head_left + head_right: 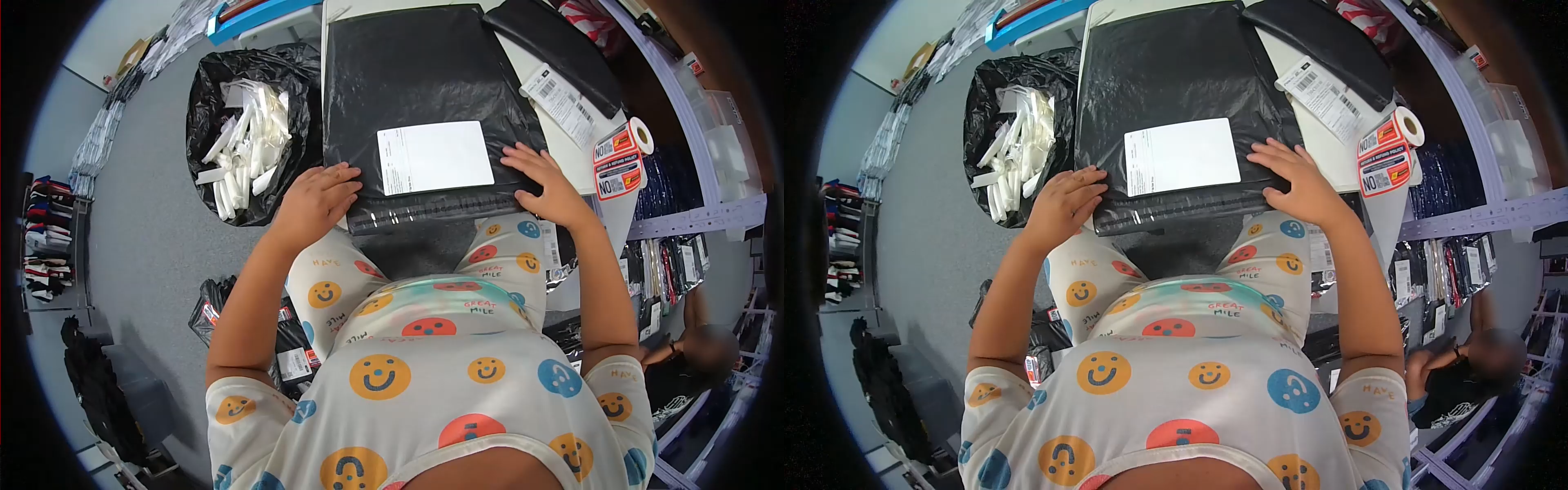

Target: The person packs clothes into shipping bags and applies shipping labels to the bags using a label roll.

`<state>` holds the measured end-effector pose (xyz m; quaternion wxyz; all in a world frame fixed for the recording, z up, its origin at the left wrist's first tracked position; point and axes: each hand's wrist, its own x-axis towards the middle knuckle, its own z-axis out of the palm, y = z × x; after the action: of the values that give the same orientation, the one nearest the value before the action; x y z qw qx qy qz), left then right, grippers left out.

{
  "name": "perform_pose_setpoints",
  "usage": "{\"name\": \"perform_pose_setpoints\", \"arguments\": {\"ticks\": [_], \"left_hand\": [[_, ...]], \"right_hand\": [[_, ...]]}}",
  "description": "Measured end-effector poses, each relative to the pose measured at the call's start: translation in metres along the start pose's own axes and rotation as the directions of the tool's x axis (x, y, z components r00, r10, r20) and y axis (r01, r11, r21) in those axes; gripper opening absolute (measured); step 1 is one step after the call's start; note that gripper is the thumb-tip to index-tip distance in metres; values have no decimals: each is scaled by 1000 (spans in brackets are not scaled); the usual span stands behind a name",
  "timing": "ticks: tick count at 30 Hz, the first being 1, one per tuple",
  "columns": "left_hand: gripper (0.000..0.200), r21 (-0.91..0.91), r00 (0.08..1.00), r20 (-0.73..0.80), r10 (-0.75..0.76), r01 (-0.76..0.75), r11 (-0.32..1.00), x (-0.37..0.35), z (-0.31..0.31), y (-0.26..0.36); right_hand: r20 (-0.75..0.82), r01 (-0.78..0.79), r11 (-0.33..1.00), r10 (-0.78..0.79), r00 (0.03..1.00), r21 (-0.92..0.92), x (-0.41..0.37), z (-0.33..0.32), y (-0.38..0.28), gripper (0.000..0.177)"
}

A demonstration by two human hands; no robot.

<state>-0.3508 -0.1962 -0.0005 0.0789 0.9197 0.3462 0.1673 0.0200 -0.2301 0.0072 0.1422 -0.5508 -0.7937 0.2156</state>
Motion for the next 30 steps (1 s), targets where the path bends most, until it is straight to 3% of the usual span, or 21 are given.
{"name": "perform_pose_setpoints", "arguments": {"ticks": [7, 10, 13, 16, 26, 28, 30], "left_hand": [[23, -129, 983, -8, -185, 182, 975, 0, 2, -6], [29, -73, 1000, 5, -14, 14, 997, 3, -10, -3], [36, -116, 999, -3, -40, 39, 992, 2, -11, -4], [42, -117, 997, 2, -72, 72, 990, -1, -9, -15], [47, -70, 998, -67, 1, -6, 998, 1, -9, -17], [46, -65, 999, -43, 21, -24, 998, 2, -9, -20], [37, -170, 994, -58, -93, 82, 982, -1, -5, -29]], "right_hand": [[-130, 46, 998, -50, 990, -30, 0, -3, 12, 45], [-193, 83, 996, -86, 978, -23, 2, 2, 27, 37], [-281, 41, 980, 16, 960, 194, 1, 1, 27, 32], [-318, 138, 971, -70, 945, 197, 0, -11, 23, 31], [-158, 99, 995, -98, 983, -1, 5, -10, 29, 56], [-164, 119, 993, -120, 979, -16, 6, -12, 35, 49], [-193, 100, 993, -86, 977, 62, 9, -10, 41, 39]]}}
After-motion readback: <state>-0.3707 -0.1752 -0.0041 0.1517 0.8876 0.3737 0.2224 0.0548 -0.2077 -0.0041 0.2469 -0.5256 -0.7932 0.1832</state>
